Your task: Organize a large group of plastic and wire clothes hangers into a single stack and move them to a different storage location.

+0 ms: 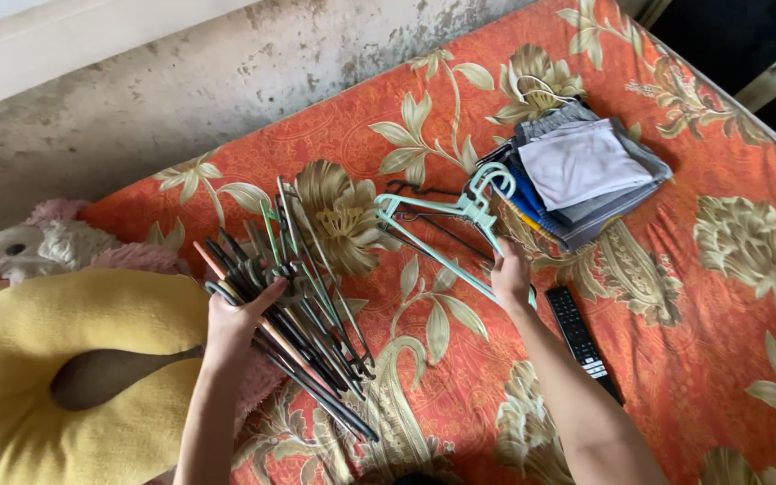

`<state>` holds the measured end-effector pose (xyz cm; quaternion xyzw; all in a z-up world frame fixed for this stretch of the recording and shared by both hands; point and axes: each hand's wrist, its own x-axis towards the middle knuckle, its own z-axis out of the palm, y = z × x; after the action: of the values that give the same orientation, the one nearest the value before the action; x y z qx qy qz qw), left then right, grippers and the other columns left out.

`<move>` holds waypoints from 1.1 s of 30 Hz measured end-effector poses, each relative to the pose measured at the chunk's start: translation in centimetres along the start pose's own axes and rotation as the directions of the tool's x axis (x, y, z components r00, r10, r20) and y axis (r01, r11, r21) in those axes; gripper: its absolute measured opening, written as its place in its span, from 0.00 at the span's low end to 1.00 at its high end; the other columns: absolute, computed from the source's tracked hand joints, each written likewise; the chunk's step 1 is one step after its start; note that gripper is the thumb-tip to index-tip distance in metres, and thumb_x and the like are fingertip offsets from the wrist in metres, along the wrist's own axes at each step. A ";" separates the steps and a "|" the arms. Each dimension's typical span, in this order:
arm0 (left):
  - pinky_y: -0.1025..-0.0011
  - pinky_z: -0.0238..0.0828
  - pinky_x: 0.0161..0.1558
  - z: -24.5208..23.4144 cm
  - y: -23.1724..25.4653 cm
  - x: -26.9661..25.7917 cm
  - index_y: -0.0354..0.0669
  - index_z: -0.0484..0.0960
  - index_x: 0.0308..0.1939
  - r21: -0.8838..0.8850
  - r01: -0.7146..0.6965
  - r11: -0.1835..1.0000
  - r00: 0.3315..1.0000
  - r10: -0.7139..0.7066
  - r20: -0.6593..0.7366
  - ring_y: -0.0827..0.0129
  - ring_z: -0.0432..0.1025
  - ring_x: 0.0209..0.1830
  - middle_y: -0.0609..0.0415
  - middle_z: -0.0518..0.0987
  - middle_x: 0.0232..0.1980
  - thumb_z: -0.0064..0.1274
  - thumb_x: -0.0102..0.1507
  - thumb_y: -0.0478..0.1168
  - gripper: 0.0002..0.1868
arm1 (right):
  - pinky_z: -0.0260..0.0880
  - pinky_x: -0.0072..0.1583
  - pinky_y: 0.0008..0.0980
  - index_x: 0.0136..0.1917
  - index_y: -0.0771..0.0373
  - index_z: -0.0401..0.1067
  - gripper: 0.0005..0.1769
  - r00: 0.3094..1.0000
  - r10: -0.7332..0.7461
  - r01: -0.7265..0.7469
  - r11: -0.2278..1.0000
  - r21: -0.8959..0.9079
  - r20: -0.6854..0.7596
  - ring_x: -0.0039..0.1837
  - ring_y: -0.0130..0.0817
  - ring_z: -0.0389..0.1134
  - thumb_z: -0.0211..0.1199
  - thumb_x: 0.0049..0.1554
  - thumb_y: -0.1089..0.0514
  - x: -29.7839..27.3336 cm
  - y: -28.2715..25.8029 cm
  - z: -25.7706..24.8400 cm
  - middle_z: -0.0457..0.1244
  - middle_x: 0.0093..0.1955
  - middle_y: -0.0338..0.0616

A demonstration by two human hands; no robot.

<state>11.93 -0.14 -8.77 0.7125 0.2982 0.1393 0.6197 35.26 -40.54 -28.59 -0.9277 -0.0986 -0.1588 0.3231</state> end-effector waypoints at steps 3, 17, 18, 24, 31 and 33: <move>0.73 0.72 0.51 -1.4 -0.4 0.8 0.36 0.82 0.56 -0.149 -0.061 0.987 0.998 0.064 0.015 0.75 0.76 0.45 0.55 0.84 0.46 0.67 0.58 0.38 0.23 | 0.68 0.57 0.50 0.62 0.63 0.73 0.17 0.998 0.061 -0.061 0.998 -0.010 0.010 0.58 0.59 0.68 0.58 0.60 0.68 1.4 1.8 2.1 0.65 0.54 0.58; 0.73 0.70 0.52 -4.0 -0.6 1.8 0.36 0.81 0.57 -0.289 0.006 0.957 1.000 -0.002 0.015 0.75 0.76 0.45 0.57 0.84 0.44 0.65 0.57 0.34 0.24 | 0.65 0.66 0.43 0.70 0.66 0.61 0.43 0.831 0.285 -0.199 0.954 -0.223 0.479 0.65 0.54 0.64 0.75 0.44 0.60 3.5 8.2 5.7 0.60 0.65 0.60; 0.73 0.70 0.52 -4.0 -0.7 1.8 0.36 0.81 0.57 -0.329 0.013 0.944 1.000 -0.004 0.029 0.75 0.76 0.45 0.57 0.84 0.44 0.65 0.57 0.35 0.24 | 0.66 0.63 0.42 0.71 0.66 0.57 0.43 0.797 0.384 -0.285 0.920 -0.271 0.467 0.62 0.50 0.65 0.72 0.46 0.59 3.4 6.4 4.3 0.62 0.61 0.57; 0.71 0.72 0.53 -3.8 -1.0 1.2 0.36 0.80 0.56 -0.287 0.000 0.958 0.998 0.016 0.053 0.74 0.77 0.45 0.57 0.84 0.43 0.65 0.57 0.36 0.24 | 0.64 0.45 0.41 0.63 0.63 0.60 0.37 0.817 0.198 -0.140 0.979 -0.147 0.541 0.47 0.45 0.61 0.76 0.44 0.62 -0.3 11.4 10.0 0.60 0.50 0.53; 0.70 0.73 0.48 -4.6 -1.6 0.3 0.40 0.83 0.57 -0.022 -0.007 1.000 1.000 0.006 -0.010 0.72 0.77 0.43 0.54 0.85 0.45 0.66 0.57 0.40 0.24 | 0.61 0.31 0.28 0.38 0.64 0.71 0.06 0.554 0.320 -0.741 0.611 0.280 0.769 0.29 0.27 0.61 0.66 0.54 0.60 -6.4 3.0 7.1 0.62 0.30 0.41; 0.67 0.71 0.42 -5.0 -2.7 -0.5 0.37 0.84 0.56 -0.167 0.035 0.985 0.999 -0.034 0.010 0.71 0.77 0.43 0.53 0.84 0.45 0.66 0.57 0.39 0.23 | 0.59 0.31 0.28 0.37 0.66 0.68 0.12 0.543 0.270 -0.818 0.383 0.428 0.795 0.29 0.28 0.60 0.66 0.57 0.58 -7.3 3.0 8.4 0.60 0.30 0.41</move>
<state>8.03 3.76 -10.30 0.6530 0.2957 0.1506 0.6807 31.27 -38.11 -39.15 -0.6598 0.0819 0.3322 0.6691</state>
